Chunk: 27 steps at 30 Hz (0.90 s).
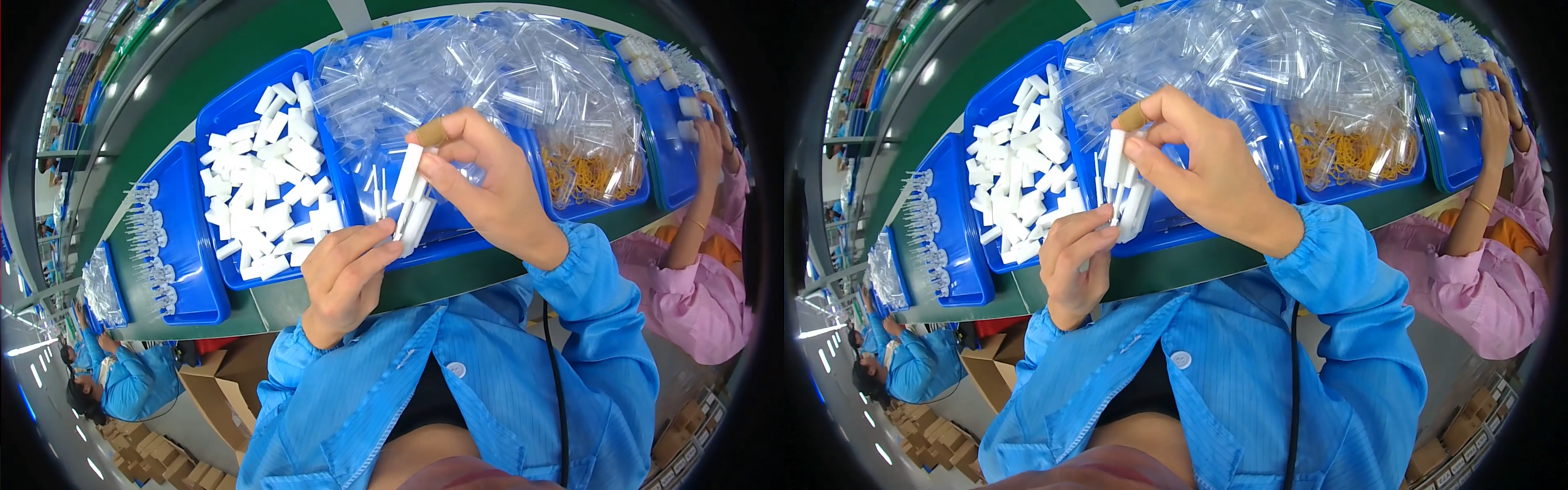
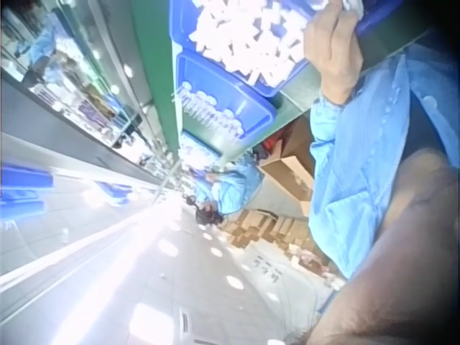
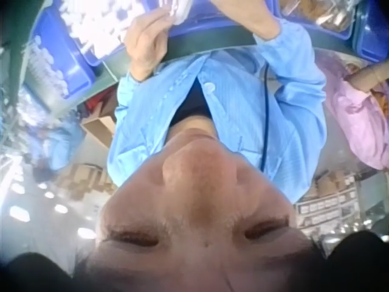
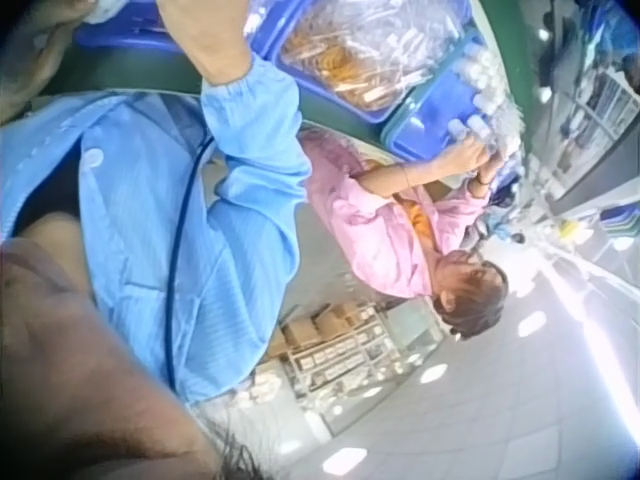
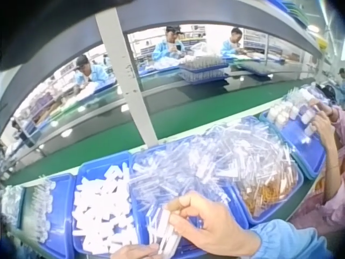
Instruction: The person assembles small white plastic components into bundles with rubber bands by hand.
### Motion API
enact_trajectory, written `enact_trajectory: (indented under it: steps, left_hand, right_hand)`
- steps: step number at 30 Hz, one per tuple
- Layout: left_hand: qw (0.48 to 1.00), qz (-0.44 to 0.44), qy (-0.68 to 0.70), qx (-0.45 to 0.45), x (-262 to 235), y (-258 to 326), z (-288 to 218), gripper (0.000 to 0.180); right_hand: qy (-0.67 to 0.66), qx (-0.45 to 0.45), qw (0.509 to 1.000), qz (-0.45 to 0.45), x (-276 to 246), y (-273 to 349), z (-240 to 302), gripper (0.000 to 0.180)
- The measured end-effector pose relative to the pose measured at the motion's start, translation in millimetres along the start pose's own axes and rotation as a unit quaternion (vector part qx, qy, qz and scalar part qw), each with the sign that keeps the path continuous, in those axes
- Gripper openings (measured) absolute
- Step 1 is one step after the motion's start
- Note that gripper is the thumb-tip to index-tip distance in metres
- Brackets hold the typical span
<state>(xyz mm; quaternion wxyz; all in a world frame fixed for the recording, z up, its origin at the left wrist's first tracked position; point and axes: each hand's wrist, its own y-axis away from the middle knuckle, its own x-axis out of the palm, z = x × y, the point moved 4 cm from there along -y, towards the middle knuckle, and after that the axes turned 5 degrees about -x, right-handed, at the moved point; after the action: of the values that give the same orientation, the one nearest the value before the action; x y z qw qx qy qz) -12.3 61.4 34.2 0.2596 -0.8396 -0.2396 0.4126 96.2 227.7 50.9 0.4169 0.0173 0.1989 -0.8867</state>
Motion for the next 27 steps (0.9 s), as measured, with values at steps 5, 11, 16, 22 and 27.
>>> enact_trajectory:
  steps: [5,11,16,22,27]
  left_hand:
    - [1.0,0.0,-0.001,-0.015,1.0,1.7,2.4,0.037]
    - [1.0,0.027,-0.007,-0.012,4.0,1.5,6.2,0.038]
    - [1.0,-0.012,0.007,-0.014,6.6,-4.1,7.4,0.039]
    - [0.995,0.02,-0.066,-0.07,-7.7,8.3,5.9,0.026]
    - [0.997,0.025,0.006,-0.068,4.3,4.6,3.0,0.026]
  right_hand:
    - [0.014,0.02,1.0,0.019,-3.0,4.4,-7.2,0.018]
    - [0.018,-0.015,0.994,0.104,6.1,5.3,-10.8,0.018]
    - [0.006,-0.026,0.996,0.09,-4.4,-0.7,-4.4,0.017]
    - [-0.021,-0.191,0.978,0.083,9.9,8.2,-0.8,0.017]
    - [-0.028,-0.212,0.976,0.034,-7.6,26.1,18.0,0.016]
